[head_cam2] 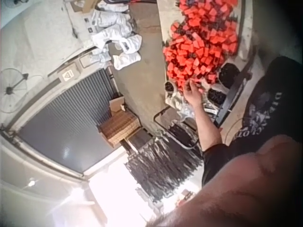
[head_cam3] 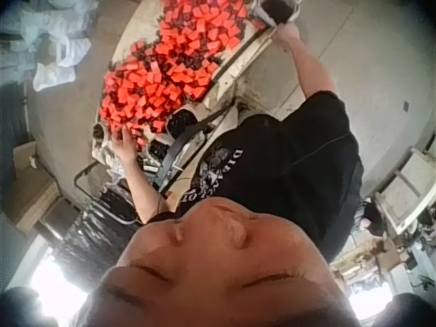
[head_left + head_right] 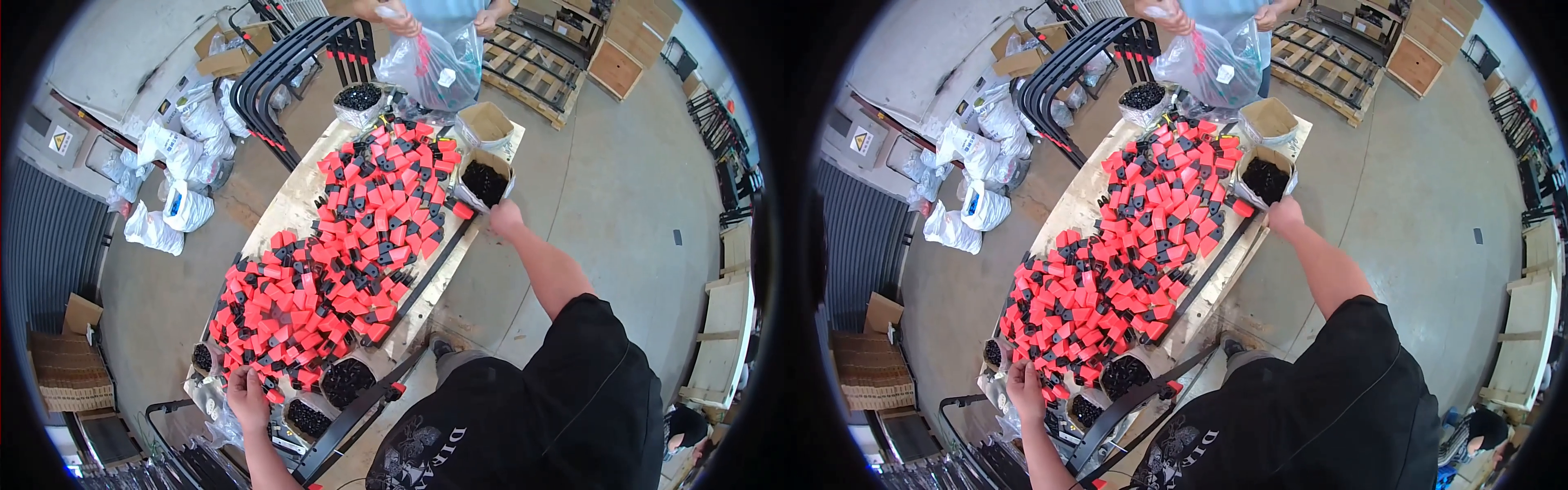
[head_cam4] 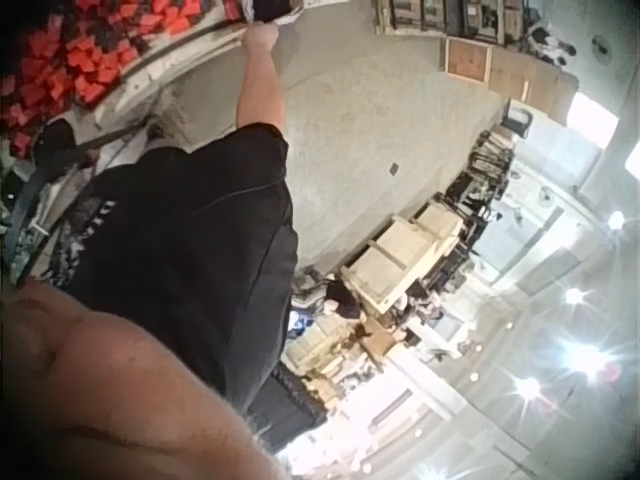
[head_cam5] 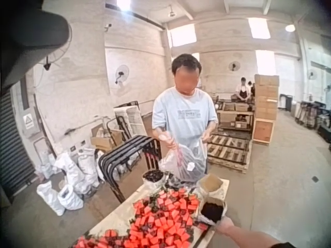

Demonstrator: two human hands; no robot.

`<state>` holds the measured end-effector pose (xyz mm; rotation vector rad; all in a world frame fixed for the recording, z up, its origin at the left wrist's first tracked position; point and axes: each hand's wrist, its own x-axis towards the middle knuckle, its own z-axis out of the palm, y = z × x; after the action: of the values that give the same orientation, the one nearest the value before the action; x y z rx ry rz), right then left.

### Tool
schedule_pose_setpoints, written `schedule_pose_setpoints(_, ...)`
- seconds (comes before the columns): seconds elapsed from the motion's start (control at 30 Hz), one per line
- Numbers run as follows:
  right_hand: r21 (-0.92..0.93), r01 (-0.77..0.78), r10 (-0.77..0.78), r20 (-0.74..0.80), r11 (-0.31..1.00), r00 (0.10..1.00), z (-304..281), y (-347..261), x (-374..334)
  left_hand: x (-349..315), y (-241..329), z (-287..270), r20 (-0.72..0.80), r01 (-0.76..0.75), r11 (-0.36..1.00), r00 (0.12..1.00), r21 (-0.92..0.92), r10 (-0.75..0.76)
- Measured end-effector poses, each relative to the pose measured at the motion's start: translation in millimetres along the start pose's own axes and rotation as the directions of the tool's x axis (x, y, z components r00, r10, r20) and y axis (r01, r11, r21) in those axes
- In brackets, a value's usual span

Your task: Assembling plastic components onto metal frames in a manufacturing setting.

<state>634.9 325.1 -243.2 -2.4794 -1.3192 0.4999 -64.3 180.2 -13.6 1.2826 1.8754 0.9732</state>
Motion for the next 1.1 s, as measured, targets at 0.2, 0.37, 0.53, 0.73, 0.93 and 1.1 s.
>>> schedule_pose_setpoints(0.2,0.098,-0.169,0.123,0.368,0.981,0.922,-31.2,7.8,71.6,-0.6,-13.1,4.9,0.086,0.027,0.999,0.996,-0.035,-0.024)
schedule_pose_setpoints(0.37,0.649,-0.376,0.391,0.130,0.661,0.911,-19.9,-22.6,39.5,-3.2,-4.7,5.5,0.064,0.063,0.996,0.996,-0.064,-0.059)
schedule_pose_setpoints(0.53,0.891,-0.354,0.347,0.248,0.284,0.904,-30.8,-32.7,0.8,-1.0,-4.0,3.4,0.066,0.032,0.999,0.997,-0.042,-0.029)
schedule_pose_setpoints(0.73,0.884,-0.320,0.367,0.188,0.342,0.911,-17.0,-41.7,-44.3,-6.0,-7.6,-1.7,0.039,-0.025,0.998,0.999,-0.049,0.027)
schedule_pose_setpoints(0.93,0.488,-0.149,0.230,-0.109,0.860,0.967,71.7,-27.3,-155.8,-9.6,15.1,2.5,0.053,-0.154,0.983,0.986,-0.099,0.160)
schedule_pose_setpoints(1.1,0.612,0.280,-0.410,0.080,0.740,0.909,81.9,-103.8,-337.6,-17.4,30.5,4.8,0.127,-0.138,0.962,0.977,-0.234,0.171)
